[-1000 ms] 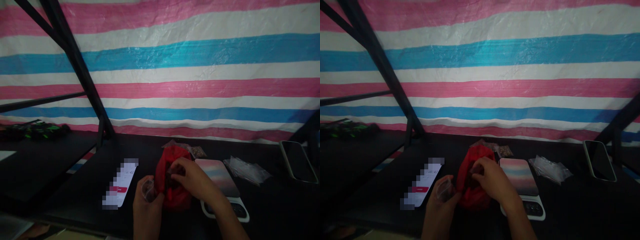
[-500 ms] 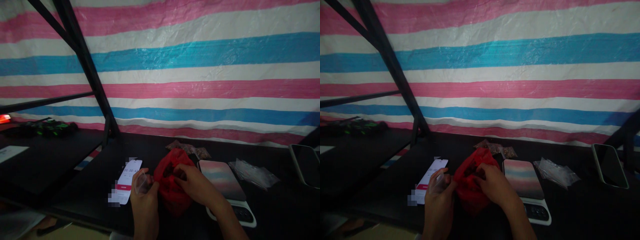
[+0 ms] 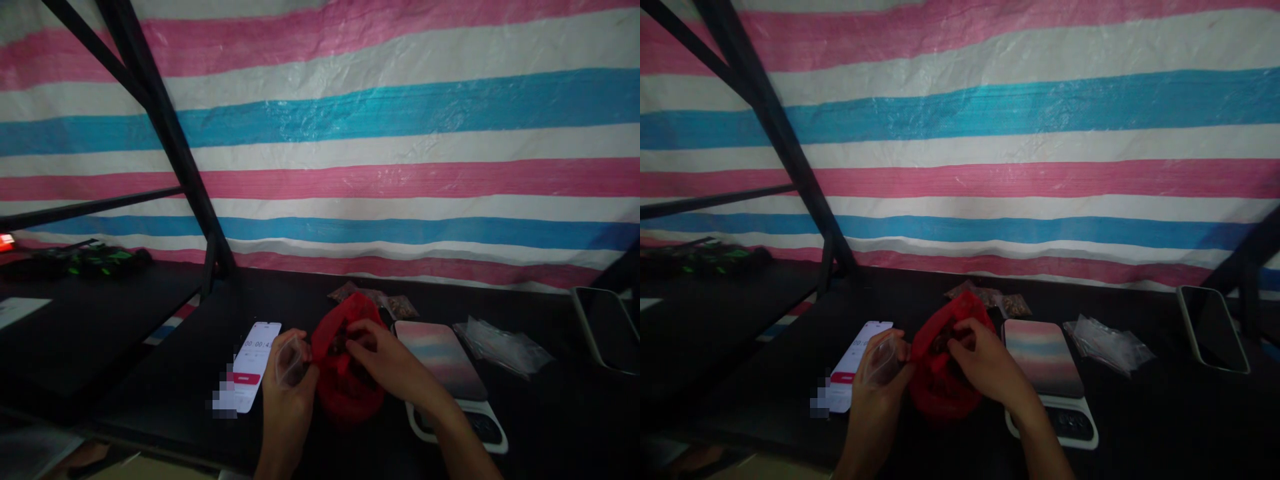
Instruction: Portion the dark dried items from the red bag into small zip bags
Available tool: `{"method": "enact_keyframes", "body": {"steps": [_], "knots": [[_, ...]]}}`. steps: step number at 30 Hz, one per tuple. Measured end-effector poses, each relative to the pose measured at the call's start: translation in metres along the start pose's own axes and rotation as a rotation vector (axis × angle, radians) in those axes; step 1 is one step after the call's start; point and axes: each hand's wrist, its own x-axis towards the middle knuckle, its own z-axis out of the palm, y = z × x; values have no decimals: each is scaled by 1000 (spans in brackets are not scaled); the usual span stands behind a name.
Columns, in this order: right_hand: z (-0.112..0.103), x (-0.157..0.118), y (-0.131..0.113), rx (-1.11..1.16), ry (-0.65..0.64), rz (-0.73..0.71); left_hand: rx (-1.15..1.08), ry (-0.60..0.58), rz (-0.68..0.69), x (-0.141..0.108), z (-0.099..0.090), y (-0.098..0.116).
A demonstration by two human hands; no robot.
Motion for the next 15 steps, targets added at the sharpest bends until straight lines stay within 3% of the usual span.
{"method": "enact_keyframes", "body": {"steps": [9, 12, 15], "knots": [[-17, -12, -19, 198, 60, -118, 317, 18, 218, 2, 0, -8], [-9, -20, -30, 240, 40, -181, 332, -31, 209, -1, 1, -10], [7, -27, -37, 126, 56, -215, 315, -31, 174, -2, 4, -11]]}}
